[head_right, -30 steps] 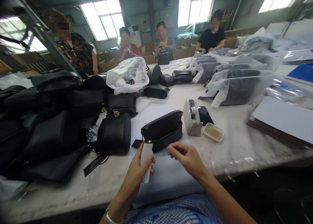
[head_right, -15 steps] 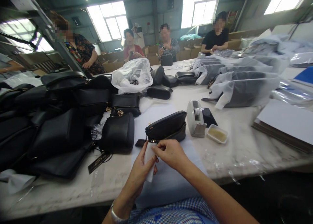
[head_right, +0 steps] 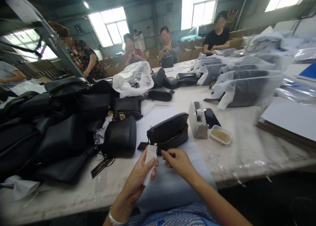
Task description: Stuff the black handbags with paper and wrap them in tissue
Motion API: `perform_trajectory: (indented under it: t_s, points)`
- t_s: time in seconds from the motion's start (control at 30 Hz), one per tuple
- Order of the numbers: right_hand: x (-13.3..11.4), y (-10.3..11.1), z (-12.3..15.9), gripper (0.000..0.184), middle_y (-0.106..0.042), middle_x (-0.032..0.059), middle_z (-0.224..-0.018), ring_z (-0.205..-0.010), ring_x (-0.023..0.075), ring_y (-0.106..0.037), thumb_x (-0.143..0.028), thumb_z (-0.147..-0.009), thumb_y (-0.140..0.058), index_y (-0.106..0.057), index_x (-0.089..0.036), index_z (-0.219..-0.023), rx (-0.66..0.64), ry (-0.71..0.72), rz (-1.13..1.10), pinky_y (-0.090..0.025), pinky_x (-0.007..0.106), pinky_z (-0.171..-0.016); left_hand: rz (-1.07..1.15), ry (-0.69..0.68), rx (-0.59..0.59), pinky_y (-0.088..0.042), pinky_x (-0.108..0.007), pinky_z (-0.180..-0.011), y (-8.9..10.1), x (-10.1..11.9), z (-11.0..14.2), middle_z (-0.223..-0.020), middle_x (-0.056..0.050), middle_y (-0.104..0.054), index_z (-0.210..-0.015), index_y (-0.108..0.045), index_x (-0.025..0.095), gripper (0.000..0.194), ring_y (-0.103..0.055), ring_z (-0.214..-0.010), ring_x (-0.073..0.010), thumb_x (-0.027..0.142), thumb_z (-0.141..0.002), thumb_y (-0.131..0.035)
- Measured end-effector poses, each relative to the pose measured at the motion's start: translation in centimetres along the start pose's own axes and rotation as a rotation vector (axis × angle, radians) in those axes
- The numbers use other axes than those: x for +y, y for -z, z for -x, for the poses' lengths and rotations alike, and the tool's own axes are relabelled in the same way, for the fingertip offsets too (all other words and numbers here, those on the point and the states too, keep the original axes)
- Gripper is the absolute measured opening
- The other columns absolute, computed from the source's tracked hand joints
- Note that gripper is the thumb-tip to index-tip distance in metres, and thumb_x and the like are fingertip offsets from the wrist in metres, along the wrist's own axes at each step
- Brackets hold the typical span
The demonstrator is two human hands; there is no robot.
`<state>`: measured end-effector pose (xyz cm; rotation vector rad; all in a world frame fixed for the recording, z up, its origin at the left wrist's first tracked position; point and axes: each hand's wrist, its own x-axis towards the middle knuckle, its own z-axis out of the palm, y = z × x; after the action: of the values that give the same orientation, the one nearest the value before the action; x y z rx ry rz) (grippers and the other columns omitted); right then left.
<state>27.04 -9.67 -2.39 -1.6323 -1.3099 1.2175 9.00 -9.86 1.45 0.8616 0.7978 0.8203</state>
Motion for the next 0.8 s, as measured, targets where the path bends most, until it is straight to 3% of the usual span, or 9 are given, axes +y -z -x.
perform_trajectory:
  t_s: [0.1, 0.17, 0.3, 0.4, 0.47, 0.53, 0.6, 0.63, 0.8]
  points:
    - [-1.5, -0.3, 1.5, 0.046, -0.068, 0.003, -0.072, -0.067, 0.0171, -0.062, -0.056, -0.091, -0.048, -0.069, -0.018, -0.075, 0.002, 0.173, -0.037, -0.047, 0.026, -0.062, -0.037, 0.002, 0.039, -0.04, -0.016, -0.048, -0.3, -0.4, -0.2, -0.083, 0.0, -0.059, -0.149, -0.024, 0.026, 0.077, -0.051, -0.052, -0.0057, 0.037, -0.086, -0.066]
    - [-2.4, -1.1, 1.6, 0.047, -0.064, 0.0015, -0.068, -0.067, 0.0171, -0.062, -0.055, -0.092, -0.046, -0.065, -0.018, -0.07, -0.036, 0.225, -0.077, -0.047, 0.026, -0.063, -0.086, 0.015, 0.073, -0.042, -0.017, -0.048, -0.6, -0.7, -0.2, -0.082, 0.0, -0.059, -0.151, -0.017, 0.027, 0.083, -0.053, -0.052, -0.0072, 0.04, -0.085, -0.066]
    - [-3.2, -2.8, 0.6, 0.052, -0.048, -0.0039, -0.053, -0.045, 0.0132, -0.052, -0.066, -0.085, -0.05, -0.05, -0.02, -0.062, -0.138, 0.125, -0.319, -0.041, 0.025, -0.044, -0.169, 0.003, 0.146, -0.043, -0.019, -0.046, -1.0, -1.1, -0.3, -0.078, 0.001, -0.06, -0.152, -0.01, 0.028, 0.089, -0.053, -0.05, -0.0087, 0.046, -0.085, -0.065]
    - [-3.0, -2.9, 0.5, 0.054, -0.049, -0.0034, -0.053, -0.046, 0.014, -0.054, -0.069, -0.086, -0.047, -0.048, -0.02, -0.062, -0.227, 0.13, -0.406, -0.045, 0.026, -0.046, -0.168, -0.017, 0.169, -0.043, -0.018, -0.045, -1.1, -1.0, -0.2, -0.079, 0.0, -0.06, -0.152, -0.012, 0.028, 0.089, -0.053, -0.049, -0.0081, 0.046, -0.084, -0.067]
    - [-2.6, -2.4, 1.4, 0.051, -0.06, 0.0007, -0.065, -0.06, 0.0172, -0.062, -0.065, -0.089, -0.045, -0.059, -0.018, -0.074, -0.195, 0.159, -0.353, -0.052, 0.029, -0.06, -0.148, -0.019, 0.159, -0.043, -0.019, -0.047, -1.0, -1.0, -0.2, -0.083, -0.001, -0.062, -0.152, -0.015, 0.029, 0.088, -0.053, -0.05, -0.0078, 0.045, -0.083, -0.068]
    - [-2.1, -1.8, 2.8, 0.045, -0.068, 0.0063, -0.089, -0.082, 0.0208, -0.066, -0.059, -0.088, -0.052, -0.065, -0.018, -0.1, -0.088, 0.145, -0.262, -0.055, 0.032, -0.072, -0.124, -0.029, 0.15, -0.046, -0.02, -0.051, -1.0, -1.0, -0.2, -0.091, -0.003, -0.063, -0.151, -0.018, 0.031, 0.084, -0.054, -0.054, -0.0079, 0.042, -0.084, -0.067]
    - [-1.6, -1.5, 4.5, 0.049, -0.068, 0.0092, -0.1, -0.09, 0.0225, -0.066, -0.057, -0.087, -0.057, -0.06, -0.019, -0.118, -0.049, 0.083, -0.213, -0.056, 0.032, -0.07, -0.126, -0.059, 0.17, -0.05, -0.021, -0.061, -1.0, -1.1, -0.3, -0.097, -0.003, -0.064, -0.15, -0.024, 0.03, 0.079, -0.058, -0.063, -0.0097, 0.038, -0.085, -0.067]
    - [-1.4, -1.6, 5.2, 0.051, -0.069, 0.0092, -0.097, -0.087, 0.0223, -0.067, -0.057, -0.087, -0.057, -0.059, -0.018, -0.121, -0.076, 0.044, -0.213, -0.057, 0.031, -0.065, -0.135, -0.071, 0.179, -0.051, -0.022, -0.066, -1.0, -1.1, -0.4, -0.096, -0.003, -0.064, -0.149, -0.026, 0.029, 0.076, -0.06, -0.068, -0.0111, 0.036, -0.085, -0.067]
    - [-0.3, -3.1, 6.4, 0.049, -0.065, 0.0043, -0.08, -0.062, 0.016, -0.063, -0.058, -0.081, -0.062, -0.063, -0.014, -0.103, -0.2, -0.086, -0.317, -0.053, 0.025, -0.049, -0.153, -0.064, 0.158, -0.051, -0.028, -0.074, -1.3, -1.1, -0.3, -0.082, 0.0, -0.064, -0.147, -0.029, 0.025, 0.071, -0.062, -0.075, -0.0155, 0.034, -0.086, -0.064]
